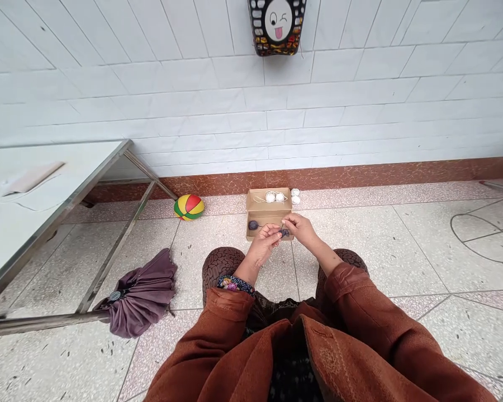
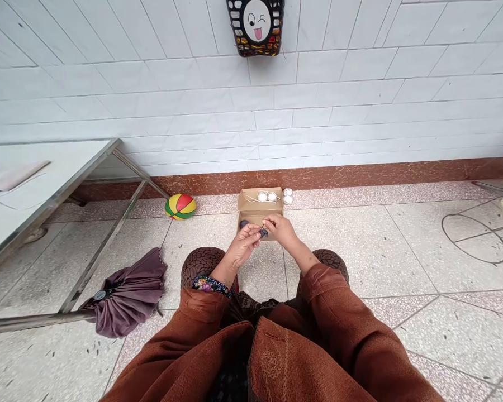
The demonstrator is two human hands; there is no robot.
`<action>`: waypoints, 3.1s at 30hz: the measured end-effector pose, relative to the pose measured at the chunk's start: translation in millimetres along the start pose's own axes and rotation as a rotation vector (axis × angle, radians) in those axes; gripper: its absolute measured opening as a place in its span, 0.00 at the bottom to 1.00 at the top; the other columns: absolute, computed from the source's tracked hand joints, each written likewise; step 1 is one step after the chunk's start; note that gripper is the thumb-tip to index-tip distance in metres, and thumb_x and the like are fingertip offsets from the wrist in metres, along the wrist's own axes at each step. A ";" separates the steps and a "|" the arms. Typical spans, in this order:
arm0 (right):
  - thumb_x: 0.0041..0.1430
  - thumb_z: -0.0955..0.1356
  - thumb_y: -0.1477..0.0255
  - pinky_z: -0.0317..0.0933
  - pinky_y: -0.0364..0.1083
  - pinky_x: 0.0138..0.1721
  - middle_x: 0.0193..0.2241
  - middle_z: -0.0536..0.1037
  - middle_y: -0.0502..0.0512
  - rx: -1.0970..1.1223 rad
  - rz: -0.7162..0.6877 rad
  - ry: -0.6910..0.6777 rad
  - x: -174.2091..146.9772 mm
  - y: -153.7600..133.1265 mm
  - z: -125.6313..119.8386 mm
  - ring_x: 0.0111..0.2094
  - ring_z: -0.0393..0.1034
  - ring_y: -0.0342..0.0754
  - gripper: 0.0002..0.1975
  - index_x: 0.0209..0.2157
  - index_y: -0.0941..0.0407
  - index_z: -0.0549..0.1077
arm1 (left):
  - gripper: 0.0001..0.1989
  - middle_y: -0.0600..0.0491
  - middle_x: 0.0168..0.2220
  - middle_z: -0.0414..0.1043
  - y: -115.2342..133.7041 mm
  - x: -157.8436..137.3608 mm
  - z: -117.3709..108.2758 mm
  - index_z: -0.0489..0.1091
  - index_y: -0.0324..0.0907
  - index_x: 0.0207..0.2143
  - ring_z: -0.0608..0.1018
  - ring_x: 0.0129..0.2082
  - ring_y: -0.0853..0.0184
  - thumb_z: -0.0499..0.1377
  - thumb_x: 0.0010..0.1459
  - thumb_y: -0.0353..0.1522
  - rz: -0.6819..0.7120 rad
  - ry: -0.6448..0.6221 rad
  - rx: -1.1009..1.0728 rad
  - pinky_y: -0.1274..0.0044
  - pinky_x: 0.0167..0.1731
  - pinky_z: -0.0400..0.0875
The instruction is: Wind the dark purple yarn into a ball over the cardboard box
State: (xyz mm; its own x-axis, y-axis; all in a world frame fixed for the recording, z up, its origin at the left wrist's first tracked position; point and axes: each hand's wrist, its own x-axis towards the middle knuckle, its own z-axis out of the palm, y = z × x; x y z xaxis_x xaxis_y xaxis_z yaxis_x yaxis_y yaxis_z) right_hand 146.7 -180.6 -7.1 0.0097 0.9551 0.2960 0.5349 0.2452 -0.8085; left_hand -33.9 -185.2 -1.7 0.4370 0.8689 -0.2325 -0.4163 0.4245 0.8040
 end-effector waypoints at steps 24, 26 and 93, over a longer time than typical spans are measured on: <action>0.66 0.69 0.73 0.64 0.46 0.39 0.30 0.76 0.52 -0.054 -0.052 -0.208 7.6 2.2 -7.4 0.34 0.71 0.48 0.07 0.32 0.55 0.77 | 0.21 0.58 0.27 0.74 -0.6 3.5 -8.4 0.70 0.41 0.32 0.71 0.26 0.74 0.77 0.39 0.34 -0.010 0.014 0.126 0.79 0.29 0.61; 0.67 0.67 0.73 0.64 0.46 0.39 0.31 0.77 0.53 -0.071 -0.067 -0.223 -4.5 4.0 -7.0 0.34 0.72 0.48 0.08 0.33 0.55 0.76 | 0.23 0.57 0.29 0.75 6.0 10.8 -6.2 0.69 0.41 0.32 0.75 0.29 0.72 0.78 0.38 0.34 -0.007 0.007 0.076 0.77 0.33 0.66; 0.65 0.64 0.57 0.60 0.46 0.30 0.22 0.71 0.47 0.067 0.215 -0.142 27.8 8.0 2.2 0.24 0.65 0.46 0.14 0.32 0.52 0.69 | 0.26 0.56 0.32 0.71 6.4 43.3 -26.6 0.72 0.38 0.41 0.74 0.33 0.72 0.77 0.43 0.38 0.005 -0.141 0.274 0.73 0.39 0.72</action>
State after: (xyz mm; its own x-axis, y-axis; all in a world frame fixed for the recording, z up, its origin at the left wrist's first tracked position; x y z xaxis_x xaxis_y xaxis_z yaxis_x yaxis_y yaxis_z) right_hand 149.3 -151.8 -6.5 -0.0039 0.9990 0.0437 0.4760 0.0403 -0.8785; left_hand -38.8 -138.0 -21.2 0.5498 0.8188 -0.1653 -0.1967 0.3192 0.9270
